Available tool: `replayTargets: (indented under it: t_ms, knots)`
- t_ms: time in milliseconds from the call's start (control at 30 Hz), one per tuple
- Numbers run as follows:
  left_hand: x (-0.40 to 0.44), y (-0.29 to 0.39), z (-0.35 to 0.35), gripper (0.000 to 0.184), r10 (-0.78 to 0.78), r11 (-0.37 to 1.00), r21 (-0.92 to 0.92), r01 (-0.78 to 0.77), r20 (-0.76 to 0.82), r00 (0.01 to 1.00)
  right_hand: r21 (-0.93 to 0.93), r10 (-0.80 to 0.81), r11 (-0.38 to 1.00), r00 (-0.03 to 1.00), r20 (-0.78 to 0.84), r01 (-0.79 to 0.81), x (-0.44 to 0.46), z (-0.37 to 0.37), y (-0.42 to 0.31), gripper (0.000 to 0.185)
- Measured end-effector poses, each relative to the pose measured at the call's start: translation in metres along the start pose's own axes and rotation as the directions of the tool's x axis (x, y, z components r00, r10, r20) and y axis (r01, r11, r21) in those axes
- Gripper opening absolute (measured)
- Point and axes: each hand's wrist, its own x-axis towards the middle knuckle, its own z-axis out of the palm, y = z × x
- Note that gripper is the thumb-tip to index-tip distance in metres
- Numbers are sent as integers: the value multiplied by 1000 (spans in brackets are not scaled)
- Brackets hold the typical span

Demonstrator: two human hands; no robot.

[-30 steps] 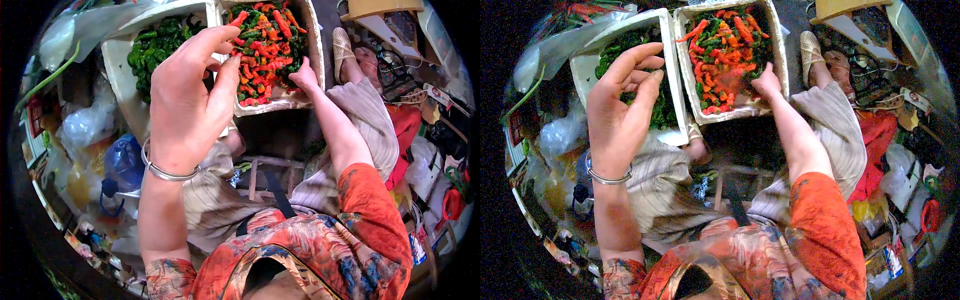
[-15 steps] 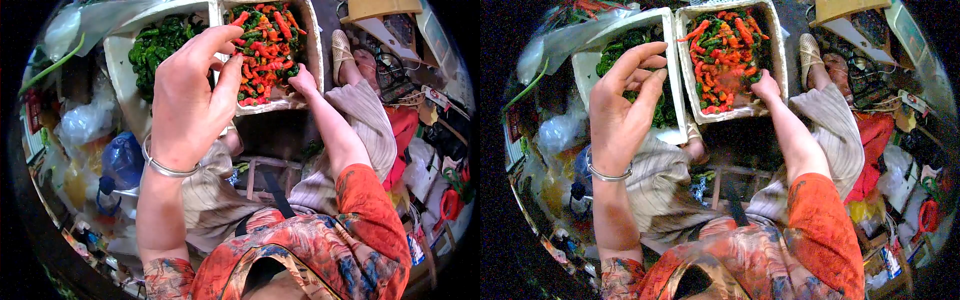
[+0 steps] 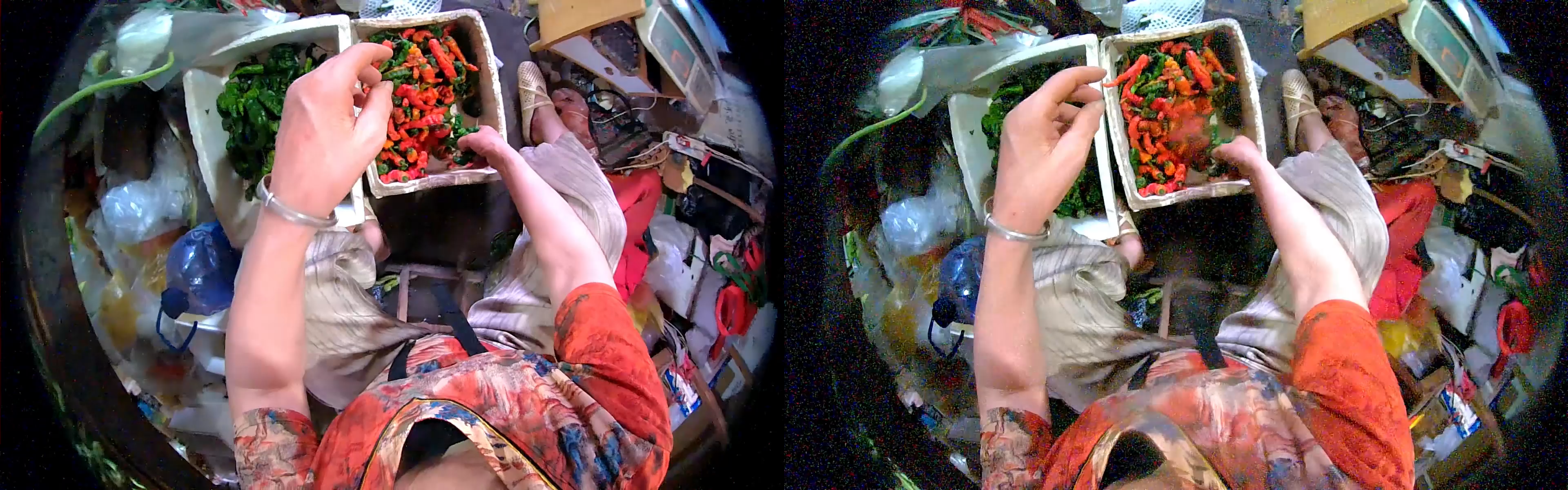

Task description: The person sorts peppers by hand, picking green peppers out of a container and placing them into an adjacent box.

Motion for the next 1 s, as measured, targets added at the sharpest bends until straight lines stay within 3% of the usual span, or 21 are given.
replayTargets:
  t_ms: [33, 67, 100, 167, 233, 267, 300, 367, 400, 467, 633, 733, 900, 1000]
  knots:
    - [0, 1, -1, 25, -23, 999, 31, 22, 34, 999, 137, 14, 990, 999, 34, -19, -13, -4, -11, 12]
    - [0, 1, 0, 25, -17, 1000, 12, 16, 26, 1000, 136, -3, 991, 995, 97, -11, -26, -12, -23, 29]
    - [1, -5, 2, 25, 40, 999, 34, -40, 5, 999, 137, -45, 990, 989, 139, 26, -47, -19, -42, 28]
    - [2, -5, 3, 26, 50, 997, 64, -52, 37, 998, 300, -117, 952, 975, 187, 56, -95, -23, -75, 11]
    - [3, -7, 4, 27, 19, 999, 39, -22, 69, 997, 506, -303, 850, 922, 240, 147, -129, -25, -89, 20]
    - [2, -8, 6, 25, 9, 1000, -7, -8, 64, 998, 442, -292, 885, 915, 278, 148, -162, -33, -107, 34]
    - [3, -9, 7, 24, -2, 999, -50, 5, 59, 998, 533, -351, 829, 899, 261, 168, -164, -29, -105, 45]
    - [5, -12, 6, 32, -101, 995, -11, 104, 140, 985, 643, -454, 745, 842, 293, 178, -188, -30, -113, 52]
    - [6, -12, 7, 36, -167, 977, -99, 190, 204, 965, 710, -519, 673, 816, 253, 209, -189, -26, -111, 49]
    - [7, -13, 10, 43, -289, 894, -243, 375, 325, 900, 706, -556, 673, 779, 288, 219, -188, -26, -114, 51]
    - [15, -15, 26, 39, -305, 859, -308, 410, 336, 891, 664, -603, 696, 725, 333, 274, -172, -41, -120, 52]
    - [23, -14, 30, 29, -282, 770, -463, 440, 371, 885, 712, -673, 645, 649, 356, 278, -166, -47, -120, 53]
    - [24, -5, 36, 24, -219, 713, -574, 402, 363, 906, 753, -679, 615, 642, 355, 234, -184, -57, -123, 55]
    - [28, -6, 28, 23, -222, 563, -719, 407, 343, 913, 823, -724, 521, 627, 286, 226, -181, -60, -123, 56]
